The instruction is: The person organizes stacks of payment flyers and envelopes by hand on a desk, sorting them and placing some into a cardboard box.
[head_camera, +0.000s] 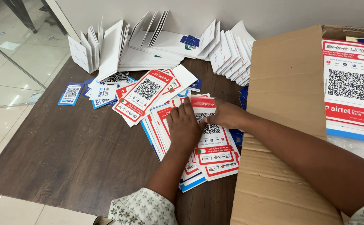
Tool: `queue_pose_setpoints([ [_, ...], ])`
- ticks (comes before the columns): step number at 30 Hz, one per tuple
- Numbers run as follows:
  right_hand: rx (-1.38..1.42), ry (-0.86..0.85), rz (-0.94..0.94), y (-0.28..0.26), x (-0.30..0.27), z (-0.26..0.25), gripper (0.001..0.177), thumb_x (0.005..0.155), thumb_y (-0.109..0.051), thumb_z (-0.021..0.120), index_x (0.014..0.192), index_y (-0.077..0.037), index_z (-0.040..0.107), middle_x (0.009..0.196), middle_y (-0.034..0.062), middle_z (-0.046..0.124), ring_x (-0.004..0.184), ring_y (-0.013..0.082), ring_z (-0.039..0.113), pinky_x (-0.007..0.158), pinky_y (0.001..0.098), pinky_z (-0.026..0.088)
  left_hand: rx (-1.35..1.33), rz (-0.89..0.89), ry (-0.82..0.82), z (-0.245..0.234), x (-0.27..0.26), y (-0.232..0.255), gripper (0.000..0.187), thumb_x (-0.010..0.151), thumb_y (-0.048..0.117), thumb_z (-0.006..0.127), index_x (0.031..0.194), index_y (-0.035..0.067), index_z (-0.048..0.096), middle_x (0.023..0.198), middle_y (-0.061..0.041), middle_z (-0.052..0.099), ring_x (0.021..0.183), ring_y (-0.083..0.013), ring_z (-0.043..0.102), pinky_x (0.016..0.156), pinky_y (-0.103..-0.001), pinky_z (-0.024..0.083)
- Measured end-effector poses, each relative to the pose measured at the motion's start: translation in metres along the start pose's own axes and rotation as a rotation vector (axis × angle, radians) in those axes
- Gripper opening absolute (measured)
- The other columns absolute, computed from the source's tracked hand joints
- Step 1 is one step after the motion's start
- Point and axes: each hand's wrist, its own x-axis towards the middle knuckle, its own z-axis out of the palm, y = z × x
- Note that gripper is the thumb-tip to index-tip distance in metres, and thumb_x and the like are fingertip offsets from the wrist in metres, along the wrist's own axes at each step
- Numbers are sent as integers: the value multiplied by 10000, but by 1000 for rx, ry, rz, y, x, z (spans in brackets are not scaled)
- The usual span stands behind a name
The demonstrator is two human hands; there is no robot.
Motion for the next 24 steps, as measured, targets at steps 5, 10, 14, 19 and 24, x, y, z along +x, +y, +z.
queue_pose_setpoints([
  [5, 6, 10, -100, 8, 5, 2, 601, 850, -287, 764, 1334, -16, 532, 1124, 178, 751, 1025, 255, 739, 905, 363, 552, 15, -17, -32, 1, 6, -5, 909, 718, 503, 869, 1338, -52, 503, 1159, -178, 611, 1114, -345, 520, 959, -485, 380],
  [10, 43, -20, -116, 6, 4, 2, 559, 849, -284, 761, 1319, -50, 567, 1120, 152, 759, 1020, 232, 737, 901, 359, 544, -83, -6, 52, 1, 5, -12, 799, 717, 359, 882, 1346, 5, 537, 1095, -136, 651, 1072, -328, 544, 936, -478, 384],
  [14, 20, -25, -74, -1, 0, 1, 536, 869, -285, 749, 1316, -57, 561, 1089, 149, 761, 981, 245, 750, 883, 369, 563, -164, 39, 99, -10, 3, -10, 699, 759, 234, 855, 1354, 39, 544, 1034, -126, 698, 996, -308, 614, 886, -472, 428],
  [19, 96, 12, -230, 16, 13, 6, 488, 836, -220, 757, 1269, -45, 616, 1045, 129, 780, 951, 239, 731, 860, 388, 557, -534, -149, -24, -29, 3, -3, 578, 862, 124, 784, 1385, 101, 540, 1002, -123, 705, 886, -222, 702, 747, -374, 558],
  [24, 29, 353, -465, 34, 31, 11, 788, 758, -185, 913, 1362, 99, 496, 1123, 243, 666, 998, 305, 649, 859, 413, 565, -1162, -109, 294, -31, 17, -22, 438, 956, 42, 748, 1362, 44, 583, 1072, -86, 701, 941, -142, 671, 822, -302, 598],
])
